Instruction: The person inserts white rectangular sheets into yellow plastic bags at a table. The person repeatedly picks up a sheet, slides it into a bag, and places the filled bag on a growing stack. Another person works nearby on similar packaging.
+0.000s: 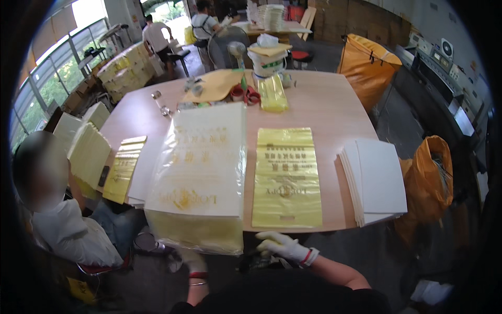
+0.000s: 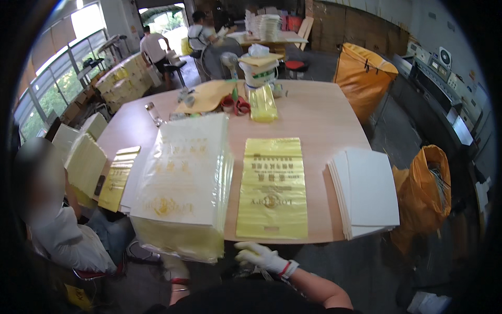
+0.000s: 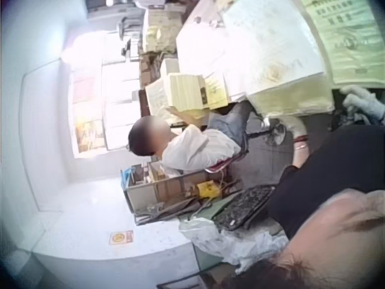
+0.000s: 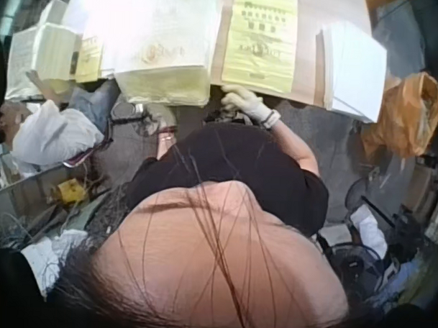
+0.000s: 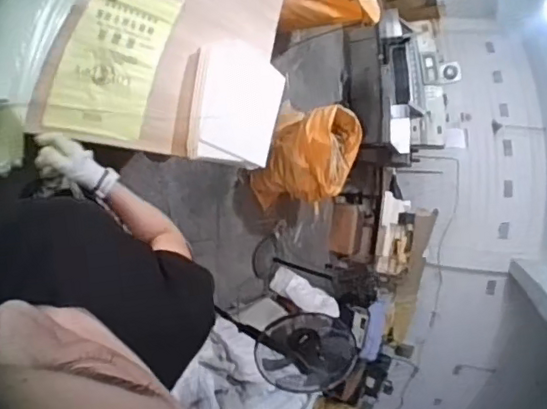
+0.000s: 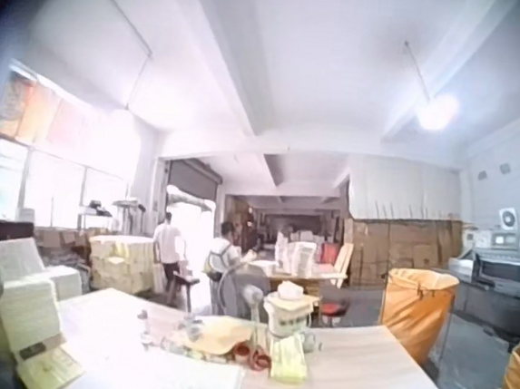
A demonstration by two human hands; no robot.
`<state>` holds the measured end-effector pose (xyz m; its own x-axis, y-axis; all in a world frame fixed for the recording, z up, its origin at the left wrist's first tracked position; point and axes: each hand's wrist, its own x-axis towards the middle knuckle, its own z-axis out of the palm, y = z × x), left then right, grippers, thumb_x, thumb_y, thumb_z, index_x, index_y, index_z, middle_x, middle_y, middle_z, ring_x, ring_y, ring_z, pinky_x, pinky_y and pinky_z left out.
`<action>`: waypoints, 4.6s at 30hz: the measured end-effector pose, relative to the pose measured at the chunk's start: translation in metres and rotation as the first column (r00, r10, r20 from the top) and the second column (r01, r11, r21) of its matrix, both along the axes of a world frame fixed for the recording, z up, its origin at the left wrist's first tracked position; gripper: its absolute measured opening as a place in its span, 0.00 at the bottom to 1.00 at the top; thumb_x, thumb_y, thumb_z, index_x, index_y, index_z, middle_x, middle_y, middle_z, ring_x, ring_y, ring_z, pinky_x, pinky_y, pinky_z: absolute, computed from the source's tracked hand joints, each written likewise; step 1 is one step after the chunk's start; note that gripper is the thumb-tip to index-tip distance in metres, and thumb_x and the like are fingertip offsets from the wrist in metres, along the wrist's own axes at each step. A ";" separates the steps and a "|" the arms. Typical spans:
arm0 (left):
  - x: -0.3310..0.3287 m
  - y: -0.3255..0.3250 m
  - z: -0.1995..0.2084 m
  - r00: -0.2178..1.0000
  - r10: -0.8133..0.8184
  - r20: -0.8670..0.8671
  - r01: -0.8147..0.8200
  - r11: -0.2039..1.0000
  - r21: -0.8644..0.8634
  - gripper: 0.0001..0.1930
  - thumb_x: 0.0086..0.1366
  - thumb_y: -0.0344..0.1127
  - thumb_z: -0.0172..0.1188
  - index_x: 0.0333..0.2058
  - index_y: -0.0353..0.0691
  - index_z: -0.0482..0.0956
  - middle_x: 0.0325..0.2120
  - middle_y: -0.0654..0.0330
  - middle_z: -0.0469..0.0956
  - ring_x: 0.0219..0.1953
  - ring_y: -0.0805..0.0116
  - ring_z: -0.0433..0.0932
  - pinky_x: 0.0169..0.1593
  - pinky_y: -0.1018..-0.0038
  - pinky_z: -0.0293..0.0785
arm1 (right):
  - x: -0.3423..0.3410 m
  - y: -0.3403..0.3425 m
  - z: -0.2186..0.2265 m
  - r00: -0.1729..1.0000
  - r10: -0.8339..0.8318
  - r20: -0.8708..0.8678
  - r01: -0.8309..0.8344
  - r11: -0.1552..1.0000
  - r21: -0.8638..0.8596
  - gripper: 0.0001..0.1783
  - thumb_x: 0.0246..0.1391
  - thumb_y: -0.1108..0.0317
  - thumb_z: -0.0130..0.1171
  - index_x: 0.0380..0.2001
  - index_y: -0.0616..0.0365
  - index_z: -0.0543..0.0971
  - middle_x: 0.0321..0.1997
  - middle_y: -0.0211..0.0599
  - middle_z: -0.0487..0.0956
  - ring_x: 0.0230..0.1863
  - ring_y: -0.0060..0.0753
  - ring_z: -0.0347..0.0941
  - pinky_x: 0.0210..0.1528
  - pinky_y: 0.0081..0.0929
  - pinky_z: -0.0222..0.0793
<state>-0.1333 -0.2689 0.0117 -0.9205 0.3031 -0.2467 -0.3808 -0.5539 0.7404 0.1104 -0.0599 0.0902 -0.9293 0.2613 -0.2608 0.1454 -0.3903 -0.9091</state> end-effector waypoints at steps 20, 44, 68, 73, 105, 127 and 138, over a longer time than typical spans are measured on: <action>0.103 0.268 -0.020 -0.179 -0.862 -0.474 0.143 0.454 -0.879 0.08 0.54 0.36 0.53 0.26 0.37 0.73 0.21 0.48 0.73 0.24 0.50 0.72 0.29 0.60 0.68 | 0.017 0.080 -0.089 0.820 -0.563 0.100 0.550 0.824 0.136 0.17 0.51 0.58 0.54 0.35 0.62 0.73 0.30 0.36 0.74 0.33 0.28 0.72 0.36 0.23 0.69; 0.122 0.265 0.114 -0.091 -0.580 -0.810 0.001 0.813 -0.582 0.26 0.51 0.30 0.61 0.48 0.33 0.64 0.33 0.49 0.73 0.32 0.54 0.73 0.35 0.68 0.71 | 0.220 0.177 -0.045 0.750 -0.656 -0.080 -0.343 -0.489 0.802 0.26 0.44 0.65 0.57 0.49 0.56 0.66 0.44 0.48 0.73 0.47 0.44 0.68 0.46 0.37 0.64; 0.245 0.230 0.058 -0.729 -0.643 -0.234 0.131 0.204 -0.970 0.23 0.45 0.35 0.57 0.40 0.27 0.70 0.29 0.45 0.75 0.33 0.57 0.74 0.38 0.63 0.70 | 0.210 0.033 -0.044 0.332 -0.943 0.008 0.943 0.332 0.010 0.28 0.59 0.49 0.37 0.49 0.64 0.65 0.40 0.37 0.71 0.36 0.29 0.71 0.45 0.34 0.67; 0.242 0.200 0.089 -0.468 -0.731 -0.496 0.259 0.424 -0.868 0.29 0.44 0.42 0.62 0.45 0.33 0.67 0.50 0.37 0.59 0.53 0.37 0.58 0.56 0.49 0.52 | 0.140 0.026 -0.037 0.383 -0.883 -0.270 0.873 0.250 0.418 0.21 0.52 0.61 0.52 0.44 0.66 0.69 0.39 0.40 0.74 0.39 0.30 0.71 0.41 0.28 0.66; 0.057 0.278 -0.077 0.364 -0.760 -0.539 -0.068 0.555 -0.829 0.14 0.55 0.32 0.52 0.41 0.37 0.65 0.30 0.50 0.71 0.29 0.52 0.72 0.33 0.64 0.68 | 0.058 0.199 -0.084 0.469 -0.617 0.632 -0.691 0.191 0.698 0.31 0.55 0.56 0.40 0.59 0.52 0.47 0.46 0.47 0.73 0.44 0.45 0.71 0.41 0.44 0.66; 0.132 0.088 0.013 0.392 -0.851 -0.350 0.142 0.432 -0.891 0.02 0.54 0.26 0.49 0.23 0.37 0.67 0.20 0.51 0.71 0.25 0.56 0.71 0.27 0.67 0.67 | 0.171 -0.004 -0.039 0.765 -0.535 0.359 -0.066 0.490 0.869 0.24 0.51 0.66 0.48 0.53 0.53 0.65 0.33 0.55 0.75 0.32 0.57 0.72 0.31 0.43 0.69; 0.145 0.132 0.199 -0.295 -0.603 -0.741 0.110 0.749 -0.653 0.04 0.47 0.27 0.53 0.23 0.42 0.68 0.20 0.57 0.67 0.22 0.59 0.71 0.22 0.71 0.66 | 0.107 0.006 -0.057 0.718 -0.696 -0.013 0.668 0.694 -0.269 0.19 0.53 0.62 0.50 0.46 0.61 0.69 0.40 0.38 0.74 0.37 0.28 0.72 0.38 0.23 0.69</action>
